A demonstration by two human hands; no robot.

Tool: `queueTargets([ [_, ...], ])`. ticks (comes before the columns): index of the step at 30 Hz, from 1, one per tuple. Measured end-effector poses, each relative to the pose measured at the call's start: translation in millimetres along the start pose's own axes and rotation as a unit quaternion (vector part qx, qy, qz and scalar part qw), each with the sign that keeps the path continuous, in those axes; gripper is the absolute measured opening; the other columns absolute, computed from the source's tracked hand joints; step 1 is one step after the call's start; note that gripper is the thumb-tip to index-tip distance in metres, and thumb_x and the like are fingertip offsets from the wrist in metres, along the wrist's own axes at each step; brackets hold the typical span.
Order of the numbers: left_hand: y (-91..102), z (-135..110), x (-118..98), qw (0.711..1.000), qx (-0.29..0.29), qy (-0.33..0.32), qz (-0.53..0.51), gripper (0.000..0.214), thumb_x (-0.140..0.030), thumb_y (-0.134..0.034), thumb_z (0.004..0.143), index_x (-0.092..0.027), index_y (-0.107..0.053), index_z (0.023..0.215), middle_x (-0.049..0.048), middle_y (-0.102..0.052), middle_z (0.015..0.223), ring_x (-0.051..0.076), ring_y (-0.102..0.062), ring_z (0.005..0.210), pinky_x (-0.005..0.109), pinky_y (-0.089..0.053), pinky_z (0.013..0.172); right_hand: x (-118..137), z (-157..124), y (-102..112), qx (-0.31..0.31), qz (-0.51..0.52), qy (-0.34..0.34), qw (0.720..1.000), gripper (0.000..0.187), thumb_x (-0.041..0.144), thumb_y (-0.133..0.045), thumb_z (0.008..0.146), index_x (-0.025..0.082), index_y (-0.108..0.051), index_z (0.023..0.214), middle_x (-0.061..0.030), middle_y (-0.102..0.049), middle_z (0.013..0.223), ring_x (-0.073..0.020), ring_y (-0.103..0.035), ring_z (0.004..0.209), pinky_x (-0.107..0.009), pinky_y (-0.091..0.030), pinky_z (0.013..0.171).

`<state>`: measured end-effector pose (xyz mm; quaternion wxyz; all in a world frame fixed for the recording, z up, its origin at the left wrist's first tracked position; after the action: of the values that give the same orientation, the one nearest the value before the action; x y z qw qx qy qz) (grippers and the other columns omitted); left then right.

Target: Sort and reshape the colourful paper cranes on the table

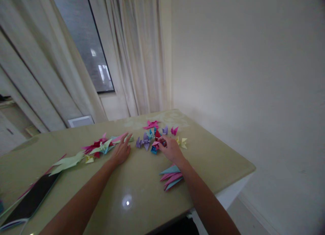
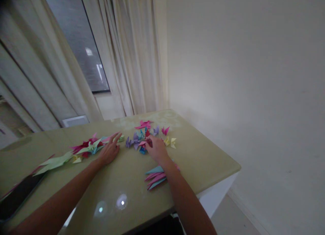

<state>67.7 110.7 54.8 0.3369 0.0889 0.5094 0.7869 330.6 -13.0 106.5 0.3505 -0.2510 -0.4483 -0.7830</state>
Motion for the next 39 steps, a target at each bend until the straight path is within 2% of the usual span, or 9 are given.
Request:
queueTargets([
  [4, -14.0, 12, 11, 0.996, 0.07, 0.052, 0.026, 0.052, -0.024, -0.044, 0.099, -0.018, -0.046, 0.151, 0.0155, -0.052, 0.154, 0.03, -0.053, 0.142, 0.046, -0.044, 0.118, -11, -5, -3, -0.003, 0.01, -0.002, 1.0, 0.021, 0.011, -0.066, 0.088, 0.021, -0.074, 0.105, -0.0029, -0.079, 0.089, -0.0193, -0.073, 0.079, -0.028, -0.053, 0.075],
  [9, -7.7, -7, 10, 0.993, 0.05, 0.104, 0.037, 0.035, -0.029, -0.039, 0.103, -0.016, -0.06, 0.128, 0.0177, -0.06, 0.137, 0.03, -0.069, 0.111, 0.046, -0.056, 0.096, -9, -5, 4, -0.044, -0.026, 0.008, 0.999, 0.02, 0.013, -0.06, 0.091, 0.022, -0.074, 0.102, -0.0049, -0.078, 0.095, -0.0209, -0.072, 0.085, -0.032, -0.054, 0.083],
  [12, -0.2, -25, 1, 0.994, 0.047, 0.092, 0.031, 0.027, -0.028, -0.041, 0.102, -0.019, -0.062, 0.115, 0.0126, -0.064, 0.124, 0.026, -0.068, 0.105, 0.039, -0.055, 0.094, -14, -2, 27, -0.116, -0.055, 0.006, 0.992, 0.02, 0.016, -0.057, 0.092, 0.02, -0.073, 0.103, -0.0079, -0.075, 0.102, -0.021, -0.07, 0.089, -0.033, -0.054, 0.085],
  [16, 19.1, -47, -21, 1.0, -0.007, 0.026, 0.0, 0.022, -0.032, -0.043, 0.103, -0.022, -0.063, 0.105, 0.0083, -0.065, 0.112, 0.022, -0.068, 0.096, 0.034, -0.056, 0.085, -43, 3, 80, -0.2, -0.104, -0.038, 0.974, 0.024, 0.026, -0.056, 0.095, 0.018, -0.072, 0.11, -0.0113, -0.075, 0.11, -0.0234, -0.069, 0.096, -0.037, -0.053, 0.091],
  [20, 34.7, -53, -56, 0.995, -0.085, -0.052, -0.016, 0.021, -0.033, -0.049, 0.102, -0.023, -0.066, 0.104, 0.0084, -0.066, 0.113, 0.021, -0.069, 0.094, 0.031, -0.055, 0.083, -74, 17, 96, -0.065, -0.18, -0.029, 0.981, 0.029, 0.036, -0.066, 0.092, 0.019, -0.075, 0.115, -0.014, -0.076, 0.117, -0.0294, -0.069, 0.11, -0.043, -0.05, 0.102],
  [26, 13.1, -40, -99, 0.994, -0.038, -0.102, -0.022, 0.019, -0.028, -0.049, 0.102, -0.024, -0.067, 0.101, 0.0087, -0.073, 0.105, 0.025, -0.067, 0.099, 0.04, -0.054, 0.09, -89, 18, 49, 0.125, -0.09, 0.034, 0.987, 0.038, 0.049, -0.069, 0.093, 0.023, -0.078, 0.12, -0.0124, -0.076, 0.126, -0.0327, -0.069, 0.118, -0.048, -0.05, 0.107],
  [30, -2.8, -37, -117, 0.991, 0.004, -0.113, -0.066, 0.018, -0.035, -0.061, 0.097, -0.025, -0.067, 0.11, 0.0099, -0.07, 0.125, 0.029, -0.063, 0.116, 0.048, -0.05, 0.103, -93, 16, 28, 0.154, -0.028, 0.037, 0.987, 0.049, 0.056, -0.066, 0.095, 0.023, -0.074, 0.13, -0.0126, -0.075, 0.128, -0.0316, -0.071, 0.113, -0.046, -0.055, 0.101],
  [34, -16.4, -27, -137, 0.983, 0.029, -0.132, -0.123, 0.069, -0.054, -0.071, 0.09, -0.024, -0.049, 0.149, 0.0155, -0.049, 0.157, 0.035, -0.046, 0.144, 0.054, -0.04, 0.119, -90, 20, 23, 0.131, -0.014, 0.053, 0.99, 0.06, 0.061, -0.071, 0.091, 0.022, -0.071, 0.136, -0.0146, -0.07, 0.137, -0.0336, -0.064, 0.126, -0.051, -0.048, 0.111],
  [39, -30.4, -16, -160, 0.971, 0.074, -0.145, -0.174, 0.074, -0.057, -0.073, 0.089, -0.025, -0.049, 0.151, 0.0149, -0.058, 0.149, 0.033, -0.055, 0.137, 0.051, -0.045, 0.116, -75, 6, 4, 0.228, 0.065, 0.049, 0.97, 0.061, 0.063, -0.072, 0.09, 0.023, -0.071, 0.135, -0.0105, -0.074, 0.131, -0.0305, -0.068, 0.12, -0.048, -0.05, 0.11],
])
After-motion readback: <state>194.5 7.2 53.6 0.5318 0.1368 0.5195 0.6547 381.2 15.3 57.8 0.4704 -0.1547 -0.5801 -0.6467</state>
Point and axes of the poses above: each hand's wrist, its own z-axis towards the middle knuckle, its own y-axis out of the back of the hand, x = y × z, the point moved 7 cm from there along z, towards the middle knuckle
